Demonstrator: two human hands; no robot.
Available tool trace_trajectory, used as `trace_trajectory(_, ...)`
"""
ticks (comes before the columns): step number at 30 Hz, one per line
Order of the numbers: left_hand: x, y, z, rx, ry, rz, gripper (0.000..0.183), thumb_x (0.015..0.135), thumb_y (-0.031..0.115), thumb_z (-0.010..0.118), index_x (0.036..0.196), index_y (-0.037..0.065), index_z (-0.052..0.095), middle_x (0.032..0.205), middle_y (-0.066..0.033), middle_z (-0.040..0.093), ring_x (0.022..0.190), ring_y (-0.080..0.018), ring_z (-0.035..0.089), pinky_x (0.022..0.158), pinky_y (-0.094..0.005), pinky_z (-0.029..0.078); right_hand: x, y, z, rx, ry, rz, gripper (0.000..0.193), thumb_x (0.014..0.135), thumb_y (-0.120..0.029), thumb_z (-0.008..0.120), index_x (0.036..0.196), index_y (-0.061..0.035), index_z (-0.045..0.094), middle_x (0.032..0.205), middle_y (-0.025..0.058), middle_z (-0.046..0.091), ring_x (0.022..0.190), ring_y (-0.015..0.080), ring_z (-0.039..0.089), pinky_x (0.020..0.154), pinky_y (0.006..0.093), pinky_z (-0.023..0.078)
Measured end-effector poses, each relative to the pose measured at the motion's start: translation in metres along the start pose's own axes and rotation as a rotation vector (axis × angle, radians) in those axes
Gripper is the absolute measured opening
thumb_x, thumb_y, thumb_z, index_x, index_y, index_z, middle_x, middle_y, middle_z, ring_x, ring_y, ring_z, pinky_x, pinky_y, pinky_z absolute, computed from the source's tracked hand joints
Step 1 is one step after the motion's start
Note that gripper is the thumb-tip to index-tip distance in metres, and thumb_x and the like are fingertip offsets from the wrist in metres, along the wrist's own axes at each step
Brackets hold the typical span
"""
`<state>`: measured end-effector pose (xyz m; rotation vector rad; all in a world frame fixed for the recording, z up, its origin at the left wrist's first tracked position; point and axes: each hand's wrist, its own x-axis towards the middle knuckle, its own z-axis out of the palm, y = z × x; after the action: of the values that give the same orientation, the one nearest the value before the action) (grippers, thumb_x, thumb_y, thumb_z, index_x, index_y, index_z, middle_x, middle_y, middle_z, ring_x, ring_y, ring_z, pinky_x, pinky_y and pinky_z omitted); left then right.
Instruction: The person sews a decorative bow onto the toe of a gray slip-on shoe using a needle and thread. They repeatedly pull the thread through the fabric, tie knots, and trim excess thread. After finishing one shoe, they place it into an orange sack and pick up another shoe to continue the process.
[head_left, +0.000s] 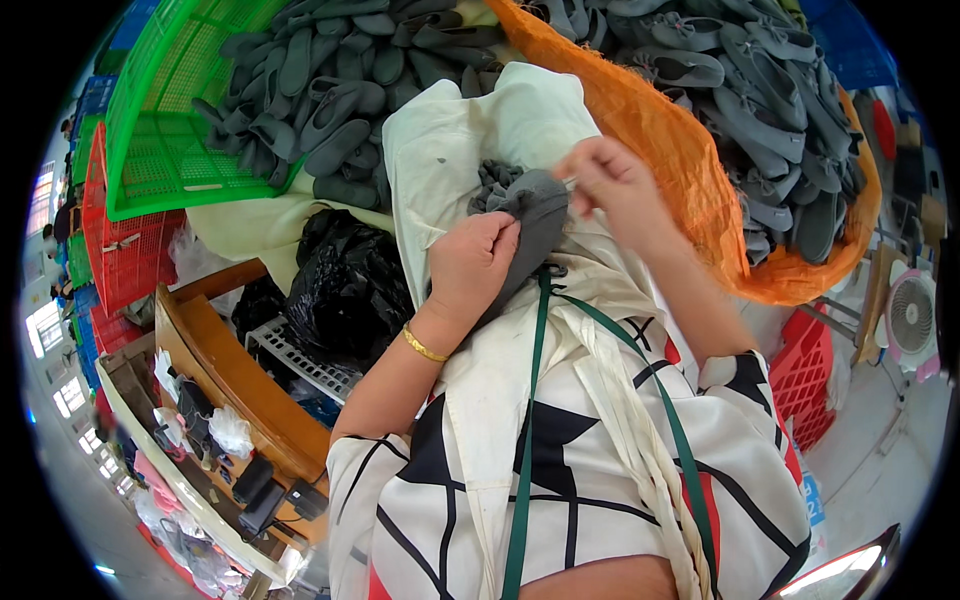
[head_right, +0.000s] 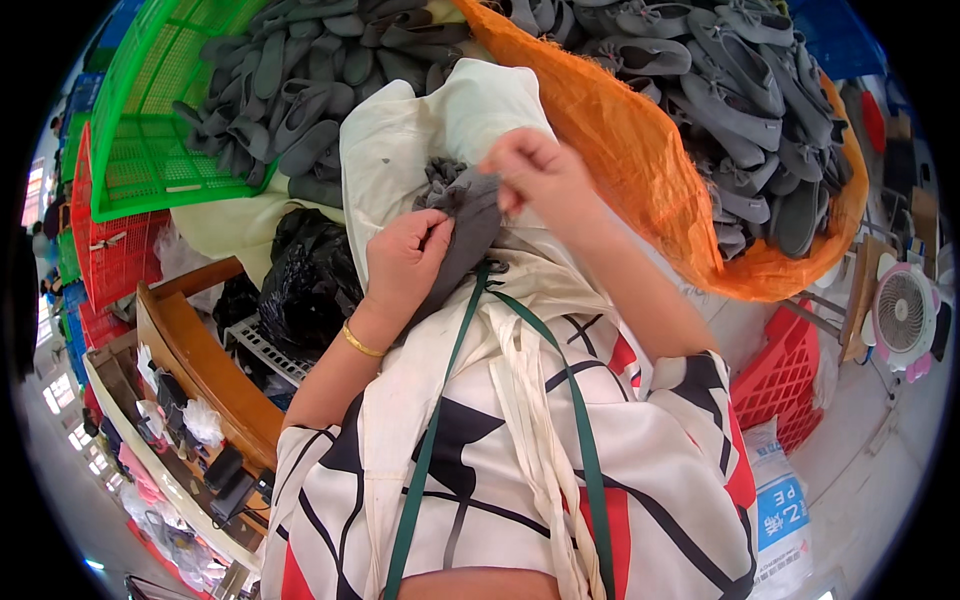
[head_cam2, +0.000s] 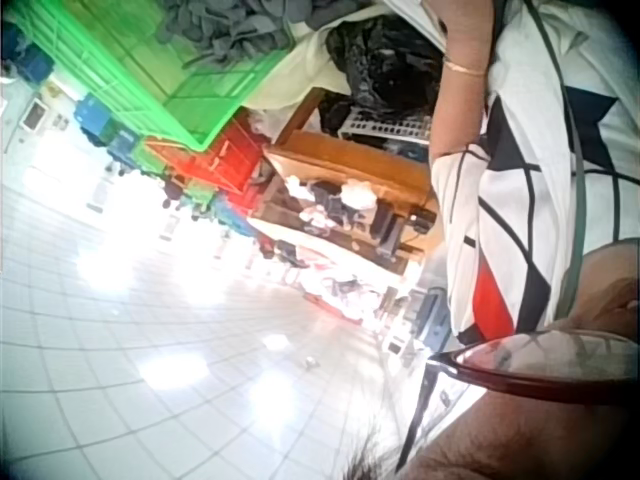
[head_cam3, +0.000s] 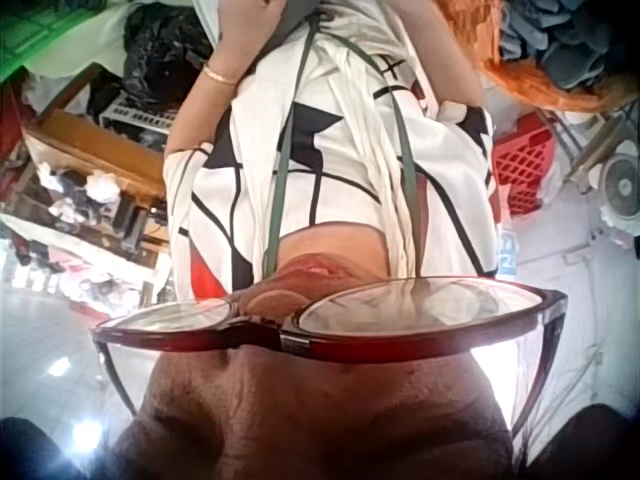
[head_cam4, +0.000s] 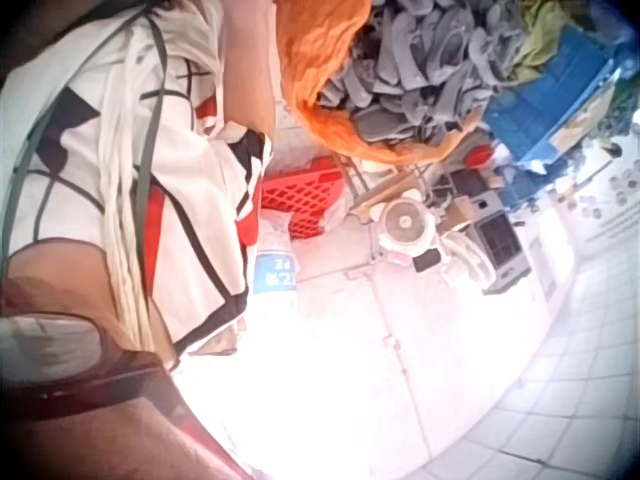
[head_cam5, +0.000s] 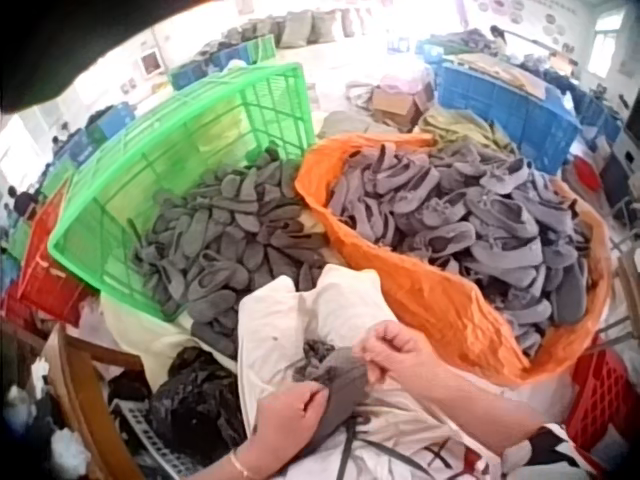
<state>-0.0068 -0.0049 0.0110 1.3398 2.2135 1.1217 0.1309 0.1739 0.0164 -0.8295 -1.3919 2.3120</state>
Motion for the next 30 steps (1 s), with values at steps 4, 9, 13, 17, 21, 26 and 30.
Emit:
trace_trajectory(4,0.007,-0.002,0.002,0.08,-0.015,0.101,0.004,0.086,0.015,0.07,0.087,0.011,0.069,0.076,-0.009,0.066,0.067,-0.0298,0.064,0.058,-0.0391,0.05,-0.018,-0.052,-0.083,0.435,0.281,-0.187,0.008,0.101,-0.007,0.052,0.105,-0.0058,0.06,0.082,0.0037,0.064,0.066,0.0112,0.059,0.059,0.0231,0.051)
trace_trajectory(9,0.016,-0.005,0.005,0.032,-0.02,0.149,0.003,0.085,0.013,0.069,0.087,0.01,0.068,0.078,-0.0086,0.066,0.068,-0.0299,0.064,0.059,-0.0391,0.05,-0.059,-0.108,-0.267,0.577,0.768,-0.636,0.024,0.096,0.0,0.055,0.073,-0.0003,0.052,0.068,0.0077,0.055,0.064,0.0198,0.057,0.109,0.0528,0.046)
trace_trajectory(13,0.018,-0.008,0.004,0.053,-0.035,0.187,0.004,0.085,0.013,0.068,0.088,0.01,0.066,0.078,-0.0083,0.065,0.068,-0.0296,0.063,0.058,-0.039,0.05,-0.073,-0.099,-0.299,0.671,1.036,-0.754,0.023,0.103,-0.01,0.049,0.083,-0.0002,0.051,0.073,0.0084,0.051,0.068,0.0197,0.053,0.106,0.0565,0.047)
trace_trajectory(17,0.021,-0.003,0.001,0.126,-0.033,0.244,0.004,0.085,0.013,0.069,0.086,0.011,0.065,0.074,-0.0066,0.063,0.065,-0.0279,0.062,0.056,-0.0383,0.049,-0.074,-0.08,-0.312,0.624,1.066,-0.719,0.022,0.104,-0.009,0.048,0.085,0.0003,0.05,0.075,0.0075,0.05,0.068,0.0194,0.052,0.105,0.0566,0.049)
trace_trajectory(21,0.023,0.0,-0.002,0.263,0.015,0.367,0.006,0.085,0.015,0.07,0.084,0.013,0.064,0.07,-0.0043,0.06,0.063,-0.0263,0.062,0.054,-0.0379,0.047,-0.077,-0.092,-0.308,0.662,1.038,-0.716,0.021,0.104,-0.007,0.047,0.084,0.0009,0.049,0.073,0.0072,0.047,0.066,0.0193,0.05,0.106,0.0585,0.048)
trace_trajectory(26,0.03,-0.003,-0.005,0.343,-0.016,0.428,0.008,0.086,0.019,0.07,0.081,0.015,0.064,0.067,-0.0034,0.059,0.062,-0.026,0.062,0.052,-0.0379,0.047,-0.086,-0.143,-0.276,0.602,0.949,-0.762,0.021,0.103,-0.003,0.041,0.083,0.002,0.046,0.071,0.0089,0.044,0.063,0.0206,0.047,0.107,0.0619,0.046)
trace_trajectory(30,0.032,-0.006,-0.001,0.37,-0.046,0.442,0.008,0.085,0.018,0.069,0.079,0.015,0.064,0.067,-0.003,0.06,0.063,-0.0259,0.062,0.053,-0.0377,0.048,-0.097,-0.18,-0.258,0.466,0.78,-0.863,0.015,0.101,0.001,0.041,0.087,0.0039,0.045,0.073,0.0106,0.045,0.065,0.0214,0.048,0.111,0.0617,0.042)
